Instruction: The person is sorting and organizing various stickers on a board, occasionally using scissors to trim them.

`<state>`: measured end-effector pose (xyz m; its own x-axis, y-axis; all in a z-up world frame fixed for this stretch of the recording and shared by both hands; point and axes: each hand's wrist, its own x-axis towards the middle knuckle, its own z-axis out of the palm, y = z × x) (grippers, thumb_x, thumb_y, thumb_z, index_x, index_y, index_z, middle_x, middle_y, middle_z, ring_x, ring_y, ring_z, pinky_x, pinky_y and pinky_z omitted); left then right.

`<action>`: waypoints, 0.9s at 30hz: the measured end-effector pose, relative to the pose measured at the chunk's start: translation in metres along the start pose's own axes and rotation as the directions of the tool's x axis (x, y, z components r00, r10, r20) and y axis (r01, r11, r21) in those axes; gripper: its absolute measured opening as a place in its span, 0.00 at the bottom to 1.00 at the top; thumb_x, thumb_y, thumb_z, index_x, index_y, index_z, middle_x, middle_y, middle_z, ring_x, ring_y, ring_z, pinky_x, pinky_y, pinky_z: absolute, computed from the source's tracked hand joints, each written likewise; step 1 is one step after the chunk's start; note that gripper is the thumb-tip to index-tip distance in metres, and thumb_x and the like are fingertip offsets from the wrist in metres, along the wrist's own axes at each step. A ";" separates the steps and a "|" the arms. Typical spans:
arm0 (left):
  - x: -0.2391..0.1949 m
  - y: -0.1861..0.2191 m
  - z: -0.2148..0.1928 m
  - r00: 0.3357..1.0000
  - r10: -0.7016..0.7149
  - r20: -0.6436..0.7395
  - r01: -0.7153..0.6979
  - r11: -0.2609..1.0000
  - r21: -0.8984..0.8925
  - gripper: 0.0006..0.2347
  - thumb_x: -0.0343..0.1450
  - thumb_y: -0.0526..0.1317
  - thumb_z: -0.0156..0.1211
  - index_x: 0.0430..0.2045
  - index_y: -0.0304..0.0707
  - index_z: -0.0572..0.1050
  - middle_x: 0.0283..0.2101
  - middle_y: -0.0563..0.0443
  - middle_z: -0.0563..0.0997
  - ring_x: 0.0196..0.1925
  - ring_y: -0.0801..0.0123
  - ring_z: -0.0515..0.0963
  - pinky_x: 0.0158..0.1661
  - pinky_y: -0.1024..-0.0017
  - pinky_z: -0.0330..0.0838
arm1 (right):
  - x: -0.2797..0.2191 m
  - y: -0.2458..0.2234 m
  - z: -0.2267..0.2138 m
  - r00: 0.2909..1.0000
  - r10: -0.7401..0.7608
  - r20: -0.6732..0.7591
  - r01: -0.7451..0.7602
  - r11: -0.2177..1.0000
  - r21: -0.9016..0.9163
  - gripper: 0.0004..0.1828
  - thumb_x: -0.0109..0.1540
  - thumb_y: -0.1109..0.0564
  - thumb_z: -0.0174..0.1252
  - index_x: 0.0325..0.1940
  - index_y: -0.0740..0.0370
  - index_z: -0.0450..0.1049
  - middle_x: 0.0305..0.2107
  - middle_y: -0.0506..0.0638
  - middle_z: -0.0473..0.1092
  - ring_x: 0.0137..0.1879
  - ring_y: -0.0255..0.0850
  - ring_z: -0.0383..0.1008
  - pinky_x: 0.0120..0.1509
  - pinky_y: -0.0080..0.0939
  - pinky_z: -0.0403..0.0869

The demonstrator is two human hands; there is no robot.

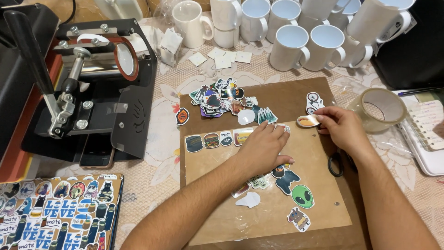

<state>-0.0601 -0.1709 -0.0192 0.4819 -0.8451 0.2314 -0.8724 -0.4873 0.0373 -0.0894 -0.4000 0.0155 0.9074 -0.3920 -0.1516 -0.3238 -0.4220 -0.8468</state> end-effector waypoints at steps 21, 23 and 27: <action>0.012 0.009 -0.033 0.993 -0.014 0.119 0.028 0.993 -0.112 0.37 0.71 0.66 0.31 0.62 0.33 0.66 0.54 0.42 0.75 0.57 0.55 0.74 0.67 0.41 0.52 | -0.016 -0.021 0.002 0.997 -0.050 0.057 0.059 0.983 -0.176 0.11 0.62 0.62 0.62 0.48 0.65 0.81 0.37 0.65 0.78 0.40 0.52 0.79 0.37 0.43 0.82; 0.014 0.010 -0.028 0.993 -0.021 0.115 0.033 0.995 -0.099 0.37 0.71 0.67 0.30 0.60 0.33 0.68 0.52 0.43 0.74 0.56 0.56 0.74 0.67 0.40 0.52 | -0.016 -0.022 0.003 0.997 -0.055 0.052 0.064 0.977 -0.201 0.11 0.62 0.62 0.62 0.48 0.65 0.81 0.36 0.64 0.78 0.40 0.51 0.79 0.36 0.42 0.82; 0.016 0.013 -0.024 0.993 -0.039 0.109 0.047 0.996 -0.069 0.39 0.69 0.68 0.29 0.58 0.32 0.71 0.51 0.46 0.74 0.55 0.57 0.73 0.66 0.38 0.51 | 0.001 0.002 0.007 0.988 -0.156 0.009 0.147 0.909 -0.389 0.10 0.59 0.54 0.67 0.45 0.51 0.83 0.31 0.51 0.78 0.37 0.42 0.79 0.41 0.42 0.81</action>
<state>-0.0657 -0.1852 0.0082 0.5219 -0.8442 0.1220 -0.8523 -0.5102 0.1154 -0.0877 -0.3953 0.0097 0.9490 -0.3144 -0.0221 -0.2655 -0.7597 -0.5936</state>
